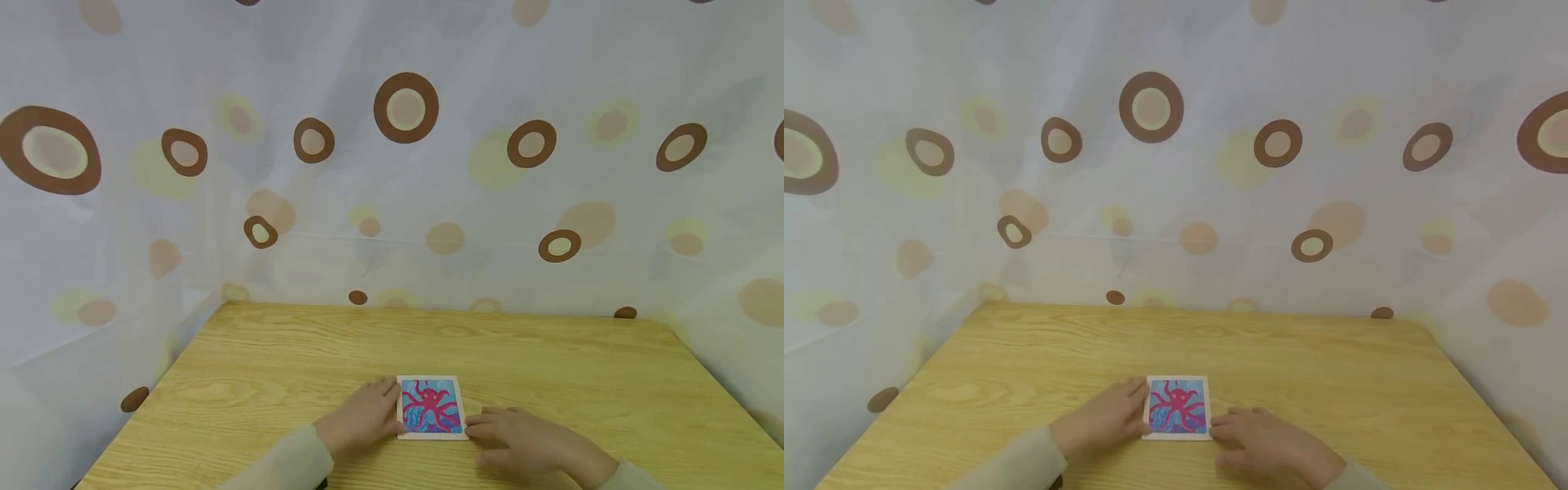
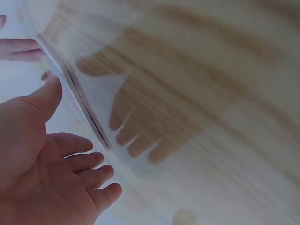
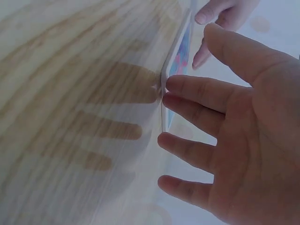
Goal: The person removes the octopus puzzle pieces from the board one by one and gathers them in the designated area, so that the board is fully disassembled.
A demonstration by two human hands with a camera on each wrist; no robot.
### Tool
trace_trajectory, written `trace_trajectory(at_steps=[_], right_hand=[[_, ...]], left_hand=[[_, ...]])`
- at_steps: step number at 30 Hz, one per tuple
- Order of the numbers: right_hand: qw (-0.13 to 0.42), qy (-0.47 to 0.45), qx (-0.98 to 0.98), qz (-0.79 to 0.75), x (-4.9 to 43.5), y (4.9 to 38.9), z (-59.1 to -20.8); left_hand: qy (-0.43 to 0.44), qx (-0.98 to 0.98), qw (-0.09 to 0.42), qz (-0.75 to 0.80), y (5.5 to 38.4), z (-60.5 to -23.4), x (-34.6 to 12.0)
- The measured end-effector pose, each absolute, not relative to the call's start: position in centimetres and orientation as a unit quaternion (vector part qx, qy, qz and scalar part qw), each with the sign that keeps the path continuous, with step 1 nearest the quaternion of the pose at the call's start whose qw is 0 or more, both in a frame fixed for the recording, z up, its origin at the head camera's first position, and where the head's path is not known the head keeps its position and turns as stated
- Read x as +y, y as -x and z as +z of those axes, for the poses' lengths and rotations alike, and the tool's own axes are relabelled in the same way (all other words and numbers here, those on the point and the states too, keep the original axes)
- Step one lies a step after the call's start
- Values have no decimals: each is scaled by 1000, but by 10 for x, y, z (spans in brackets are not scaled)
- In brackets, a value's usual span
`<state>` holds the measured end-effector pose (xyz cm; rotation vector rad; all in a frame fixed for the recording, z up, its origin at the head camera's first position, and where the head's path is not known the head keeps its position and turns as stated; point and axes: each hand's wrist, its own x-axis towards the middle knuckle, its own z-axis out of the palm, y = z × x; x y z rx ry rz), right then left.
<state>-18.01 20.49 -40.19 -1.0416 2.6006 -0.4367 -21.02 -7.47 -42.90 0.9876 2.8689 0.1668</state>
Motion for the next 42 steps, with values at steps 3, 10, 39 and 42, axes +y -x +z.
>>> trace_trajectory(at_steps=[3,10,39,42], right_hand=[[132,363,904,-181,198,188,-397],[110,345,893,-266,171,227,-397],[54,313,930,-185,113,261,-424],[55,313,929,-192,113,261,-423]], left_hand=[[-318,945,70,44,217,-430,-75],[-305,948,79,37,222,-428,-70],[-283,954,99,2,226,-427,-63],[-281,954,102,5,226,-426,-63]])
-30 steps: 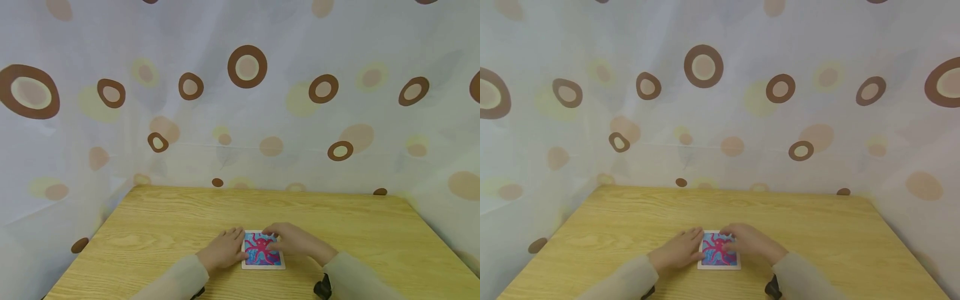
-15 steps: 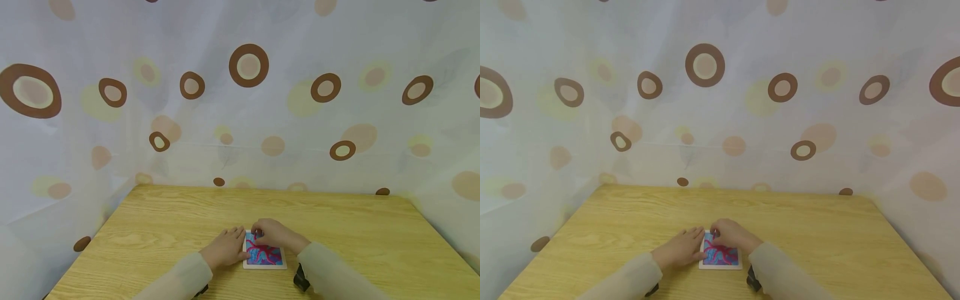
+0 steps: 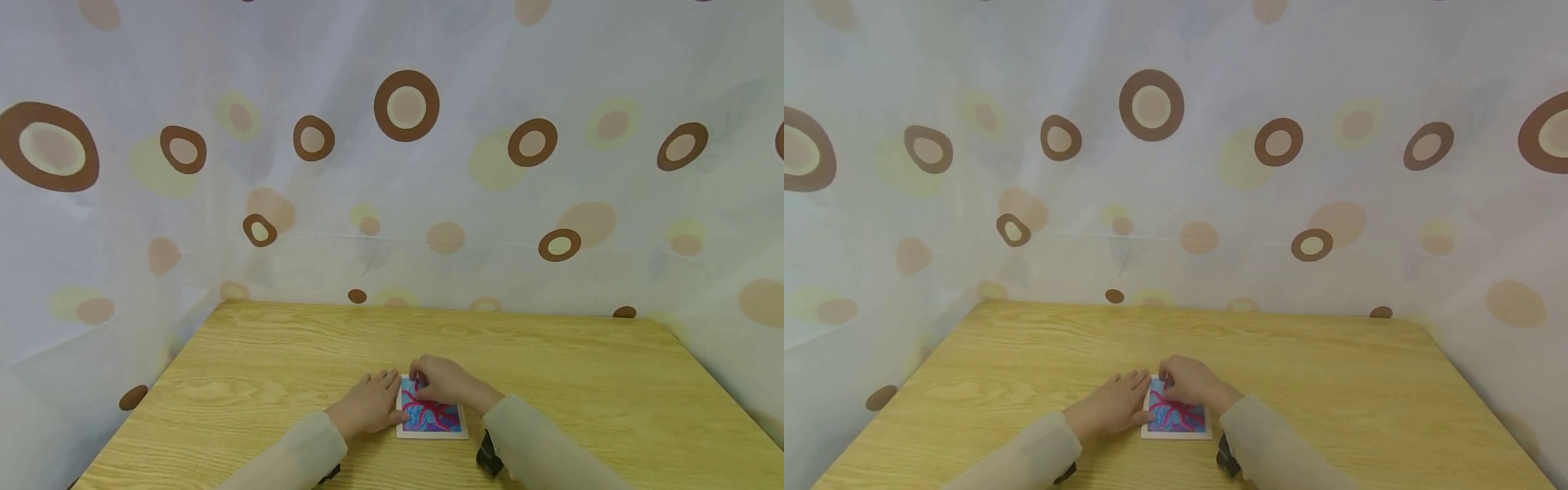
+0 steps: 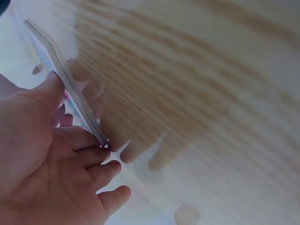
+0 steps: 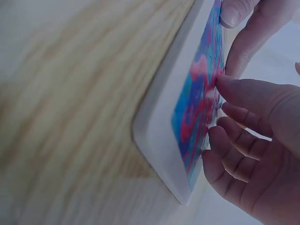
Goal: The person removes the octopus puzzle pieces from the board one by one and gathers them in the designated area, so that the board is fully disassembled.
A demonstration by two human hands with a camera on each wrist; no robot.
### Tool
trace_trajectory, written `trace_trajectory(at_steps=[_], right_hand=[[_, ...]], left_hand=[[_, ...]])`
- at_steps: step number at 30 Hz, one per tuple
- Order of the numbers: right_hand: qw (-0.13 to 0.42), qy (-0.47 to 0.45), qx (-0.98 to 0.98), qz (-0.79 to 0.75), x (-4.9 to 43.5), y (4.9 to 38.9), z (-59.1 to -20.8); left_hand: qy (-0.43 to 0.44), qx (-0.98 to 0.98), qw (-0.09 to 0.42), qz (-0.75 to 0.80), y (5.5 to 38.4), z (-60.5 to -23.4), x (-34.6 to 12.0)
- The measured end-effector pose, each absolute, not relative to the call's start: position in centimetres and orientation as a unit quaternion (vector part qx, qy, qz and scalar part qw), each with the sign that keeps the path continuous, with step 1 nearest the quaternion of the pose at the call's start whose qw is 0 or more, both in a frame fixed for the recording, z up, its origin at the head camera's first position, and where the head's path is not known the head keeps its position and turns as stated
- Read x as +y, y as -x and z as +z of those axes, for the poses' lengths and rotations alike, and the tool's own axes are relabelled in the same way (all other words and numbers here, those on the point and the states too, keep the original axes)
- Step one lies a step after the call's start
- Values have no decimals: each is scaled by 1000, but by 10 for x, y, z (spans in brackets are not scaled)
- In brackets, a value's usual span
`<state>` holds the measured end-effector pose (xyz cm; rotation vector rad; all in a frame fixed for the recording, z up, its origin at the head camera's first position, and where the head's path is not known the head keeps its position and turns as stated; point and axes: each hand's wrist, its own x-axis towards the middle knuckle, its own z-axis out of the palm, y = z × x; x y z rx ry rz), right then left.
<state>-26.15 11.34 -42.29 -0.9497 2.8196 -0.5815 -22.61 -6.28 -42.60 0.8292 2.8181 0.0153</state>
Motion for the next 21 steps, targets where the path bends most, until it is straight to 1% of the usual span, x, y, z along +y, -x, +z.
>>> trace_trajectory(at_steps=[6,16,21], right_hand=[[53,310,927,-206,113,264,-424],[36,290,913,-284,114,269,-428],[35,296,913,-278,115,270,-429]], left_hand=[[-279,955,104,5,225,-424,-63],[-281,954,102,-6,222,-421,-62],[-283,954,98,-13,223,-422,-62]])
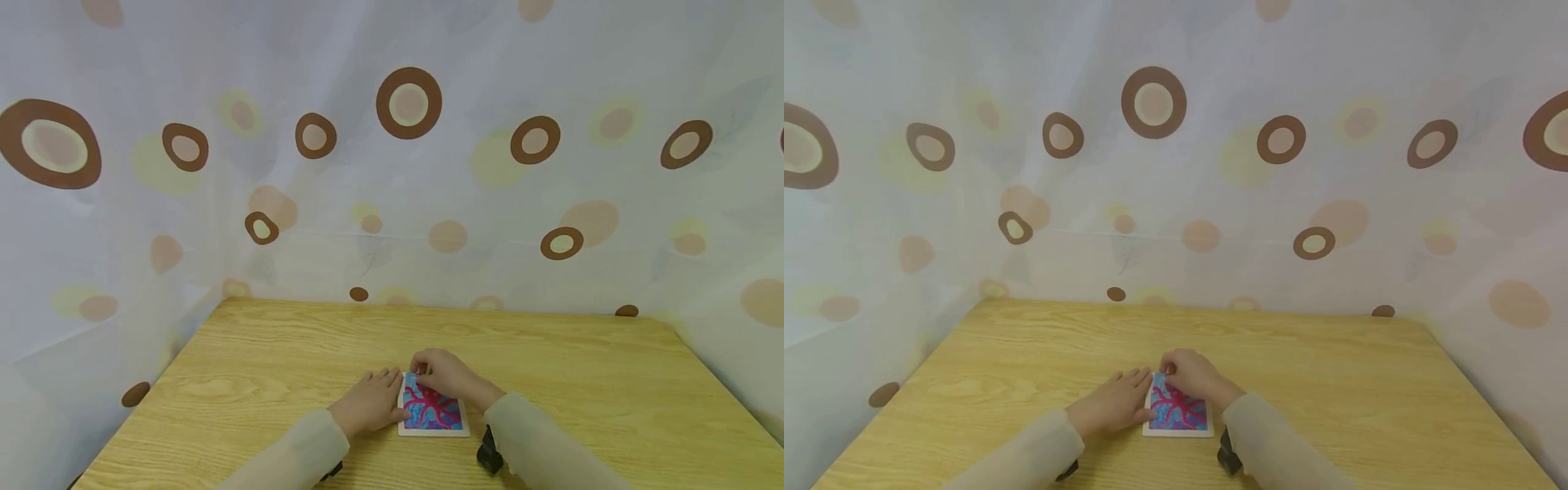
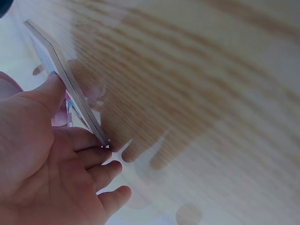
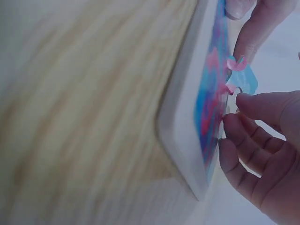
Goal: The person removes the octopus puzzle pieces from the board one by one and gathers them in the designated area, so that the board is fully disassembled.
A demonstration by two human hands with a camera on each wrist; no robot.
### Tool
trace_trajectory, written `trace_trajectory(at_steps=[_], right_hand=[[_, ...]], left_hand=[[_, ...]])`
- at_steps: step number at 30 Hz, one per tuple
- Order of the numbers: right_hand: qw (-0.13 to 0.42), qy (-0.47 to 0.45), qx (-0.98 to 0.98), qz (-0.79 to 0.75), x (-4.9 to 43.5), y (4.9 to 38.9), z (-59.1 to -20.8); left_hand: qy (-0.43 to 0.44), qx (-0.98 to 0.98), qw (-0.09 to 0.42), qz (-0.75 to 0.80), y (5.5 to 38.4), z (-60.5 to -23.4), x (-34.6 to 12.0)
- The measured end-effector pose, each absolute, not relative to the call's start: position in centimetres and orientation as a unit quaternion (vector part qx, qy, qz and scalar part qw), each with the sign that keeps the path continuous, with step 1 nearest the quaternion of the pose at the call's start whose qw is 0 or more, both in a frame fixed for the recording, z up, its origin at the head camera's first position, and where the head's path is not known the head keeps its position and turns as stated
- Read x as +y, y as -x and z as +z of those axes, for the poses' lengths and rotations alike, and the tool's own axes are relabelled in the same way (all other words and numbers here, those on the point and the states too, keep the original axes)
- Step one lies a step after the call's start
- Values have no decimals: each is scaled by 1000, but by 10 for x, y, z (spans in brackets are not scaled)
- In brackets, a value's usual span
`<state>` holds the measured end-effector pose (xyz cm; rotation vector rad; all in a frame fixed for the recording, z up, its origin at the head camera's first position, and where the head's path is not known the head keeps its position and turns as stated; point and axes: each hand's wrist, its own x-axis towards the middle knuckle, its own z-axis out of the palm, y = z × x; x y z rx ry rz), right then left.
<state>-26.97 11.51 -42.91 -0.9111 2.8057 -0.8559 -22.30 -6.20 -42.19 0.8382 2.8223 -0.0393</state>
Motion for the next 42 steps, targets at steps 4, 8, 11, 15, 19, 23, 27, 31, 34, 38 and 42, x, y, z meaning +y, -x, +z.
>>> trace_trajectory(at_steps=[4,8,11,15,19,23,27,31,34,38,42], right_hand=[[22,316,914,-253,116,271,-430],[15,320,915,-245,117,272,-431],[17,308,917,-254,117,273,-430],[13,286,919,-272,121,276,-426],[20,262,918,-298,131,281,-420],[28,244,918,-311,147,293,-418],[22,240,921,-308,168,307,-418],[14,231,920,-315,190,318,-420],[8,222,922,-316,203,323,-422],[3,212,928,-307,216,325,-425],[-1,210,935,-285,223,327,-428]], left_hand=[[-284,953,103,-13,223,-423,-62],[-283,953,105,-12,223,-422,-62],[-283,953,105,-17,223,-421,-62],[-284,953,104,-24,223,-419,-61],[-283,953,104,-20,223,-419,-60],[-277,955,107,-16,224,-421,-60],[-274,955,109,-13,224,-422,-61],[-280,954,105,-16,225,-423,-62],[-284,953,101,-17,225,-423,-62],[-280,955,102,-16,224,-422,-61],[-276,956,102,-23,224,-422,-60]])
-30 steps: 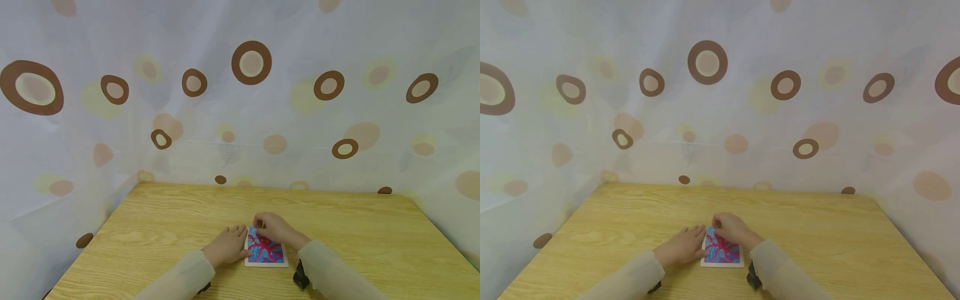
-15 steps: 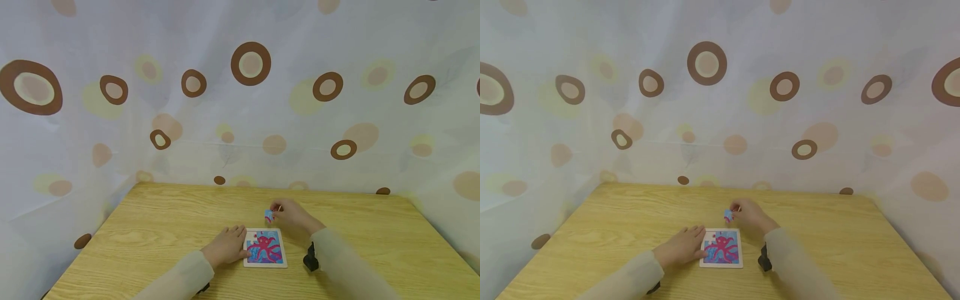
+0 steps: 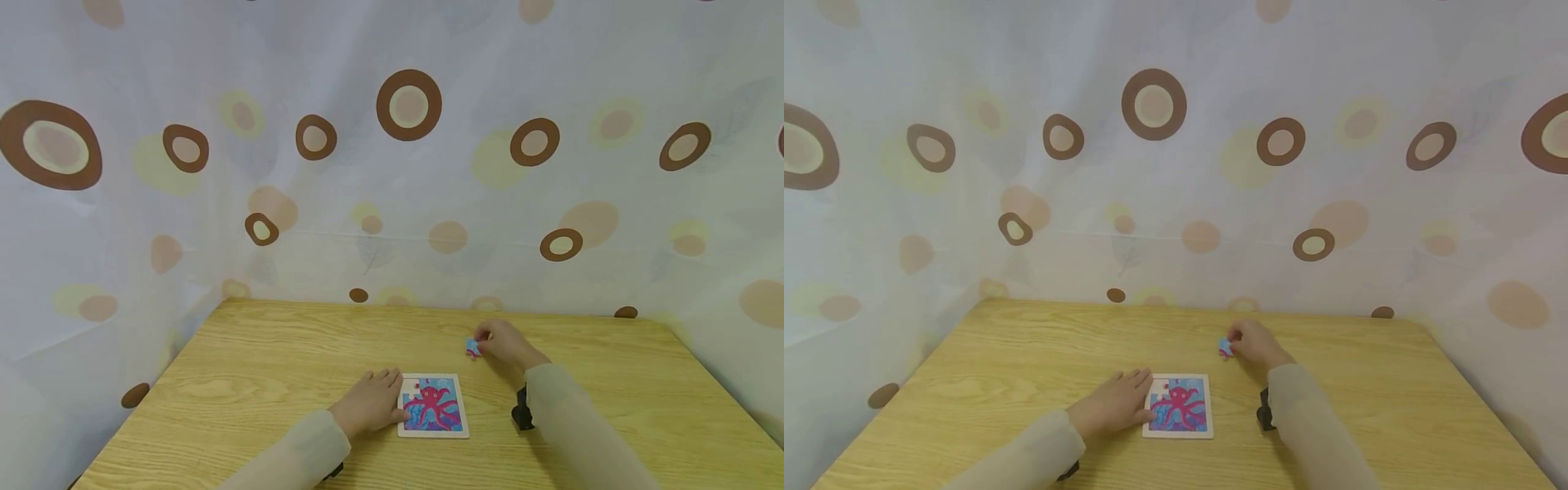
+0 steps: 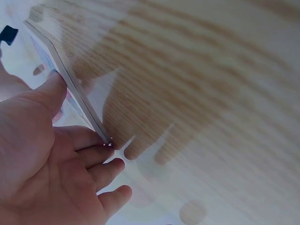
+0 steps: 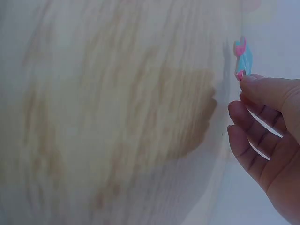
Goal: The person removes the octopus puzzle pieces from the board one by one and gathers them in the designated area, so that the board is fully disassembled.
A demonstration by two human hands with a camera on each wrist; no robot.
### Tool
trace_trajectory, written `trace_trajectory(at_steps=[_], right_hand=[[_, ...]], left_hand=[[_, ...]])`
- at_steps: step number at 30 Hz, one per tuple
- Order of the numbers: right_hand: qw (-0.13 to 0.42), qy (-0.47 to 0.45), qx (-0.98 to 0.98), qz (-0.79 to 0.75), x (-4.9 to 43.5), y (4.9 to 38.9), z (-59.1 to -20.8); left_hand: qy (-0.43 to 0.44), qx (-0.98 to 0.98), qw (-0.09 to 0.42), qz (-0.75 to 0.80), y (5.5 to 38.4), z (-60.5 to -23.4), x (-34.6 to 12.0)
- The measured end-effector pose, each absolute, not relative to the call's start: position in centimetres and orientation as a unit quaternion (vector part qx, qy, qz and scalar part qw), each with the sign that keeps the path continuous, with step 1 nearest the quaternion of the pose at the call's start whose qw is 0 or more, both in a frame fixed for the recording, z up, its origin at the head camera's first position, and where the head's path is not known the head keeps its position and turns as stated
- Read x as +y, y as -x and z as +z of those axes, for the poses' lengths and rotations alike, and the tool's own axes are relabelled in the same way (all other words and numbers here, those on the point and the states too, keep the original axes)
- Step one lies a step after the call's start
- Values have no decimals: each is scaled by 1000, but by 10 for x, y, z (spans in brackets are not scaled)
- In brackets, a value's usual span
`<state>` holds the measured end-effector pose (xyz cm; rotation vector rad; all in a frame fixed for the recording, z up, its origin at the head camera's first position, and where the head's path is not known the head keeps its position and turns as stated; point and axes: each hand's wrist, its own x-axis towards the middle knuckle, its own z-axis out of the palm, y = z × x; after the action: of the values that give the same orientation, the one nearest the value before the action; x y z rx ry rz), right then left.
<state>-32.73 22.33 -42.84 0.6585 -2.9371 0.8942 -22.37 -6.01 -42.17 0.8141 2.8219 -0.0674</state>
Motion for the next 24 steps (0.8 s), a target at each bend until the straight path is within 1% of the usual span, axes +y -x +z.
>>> trace_trajectory(at_steps=[7,14,24], right_hand=[[-3,-203,-949,241,227,332,-434],[-17,-198,-948,249,228,332,-436],[-16,-196,-944,265,231,329,-435]], left_hand=[[-276,955,102,-31,225,-423,-60],[-279,954,99,-35,223,-421,-60],[-277,955,101,-32,224,-420,-59]])
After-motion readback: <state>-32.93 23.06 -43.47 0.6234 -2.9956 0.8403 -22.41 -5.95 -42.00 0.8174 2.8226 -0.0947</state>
